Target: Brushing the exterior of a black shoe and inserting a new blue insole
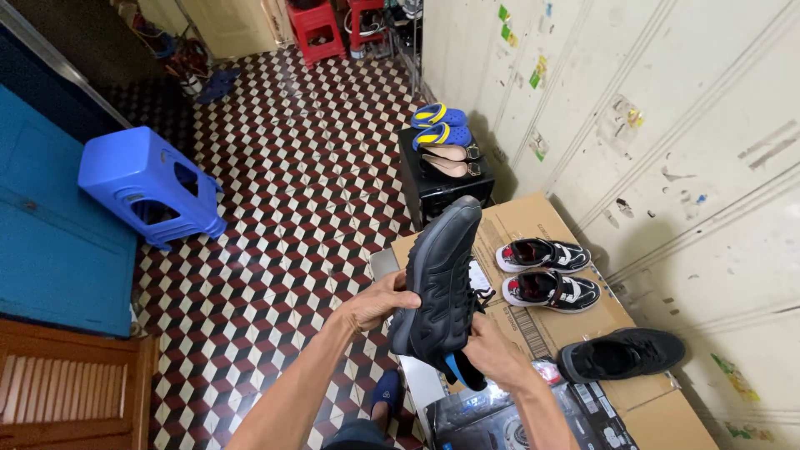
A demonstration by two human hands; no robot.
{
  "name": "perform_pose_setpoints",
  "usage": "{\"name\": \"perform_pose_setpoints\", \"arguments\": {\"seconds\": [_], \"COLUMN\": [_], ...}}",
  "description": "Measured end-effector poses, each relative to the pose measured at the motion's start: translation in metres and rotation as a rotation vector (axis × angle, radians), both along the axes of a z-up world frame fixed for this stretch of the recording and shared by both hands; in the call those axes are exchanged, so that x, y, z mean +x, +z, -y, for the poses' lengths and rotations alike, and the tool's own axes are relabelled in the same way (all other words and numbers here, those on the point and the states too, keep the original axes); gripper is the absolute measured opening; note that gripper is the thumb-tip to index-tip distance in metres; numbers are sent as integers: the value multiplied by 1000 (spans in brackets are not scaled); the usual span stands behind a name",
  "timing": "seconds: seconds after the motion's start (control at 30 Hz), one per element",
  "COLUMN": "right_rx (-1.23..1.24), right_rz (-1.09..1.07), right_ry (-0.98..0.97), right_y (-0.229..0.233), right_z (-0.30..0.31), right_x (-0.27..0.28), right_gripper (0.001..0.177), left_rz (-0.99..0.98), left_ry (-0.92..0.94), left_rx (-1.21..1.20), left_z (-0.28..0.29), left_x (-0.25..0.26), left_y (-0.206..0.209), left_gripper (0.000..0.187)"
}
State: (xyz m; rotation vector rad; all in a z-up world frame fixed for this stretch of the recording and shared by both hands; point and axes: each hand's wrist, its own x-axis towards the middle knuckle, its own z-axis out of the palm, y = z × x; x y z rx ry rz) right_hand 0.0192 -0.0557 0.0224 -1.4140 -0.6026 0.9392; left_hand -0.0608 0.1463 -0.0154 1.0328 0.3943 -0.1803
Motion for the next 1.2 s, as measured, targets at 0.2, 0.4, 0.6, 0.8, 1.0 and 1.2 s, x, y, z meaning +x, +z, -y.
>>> {"name": "perform_pose_setpoints", "arguments": {"seconds": [0.2, 0.4, 0.6, 0.8, 1.0, 1.2], "right_rx": [-74, -148, -400, -398, -251, -268], "right_rz": [-135, -275, -282, 251, 350, 354], "right_ry": [-12, -36, -163, -255, -492, -631], "right_y": [4, 4, 0, -5, -3, -4], "right_z": [-1, -2, -1, 1, -4, 2], "right_x": [-1, -6, -2, 1, 1, 8], "right_gripper": [17, 15, 53, 30, 46, 28], "left_rz": [56, 77, -3, 45, 154, 162], "left_ry": [-74, -71, -28, -11, -72, -56], "left_rx": [10, -21, -38, -125, -274, -273], "left_z": [1, 1, 5, 18, 29, 45], "left_x": [0, 6, 18, 41, 63, 67], "left_y": [-2, -11, -16, -28, -49, -70], "left_gripper": [86, 82, 88, 83, 74, 64]}}
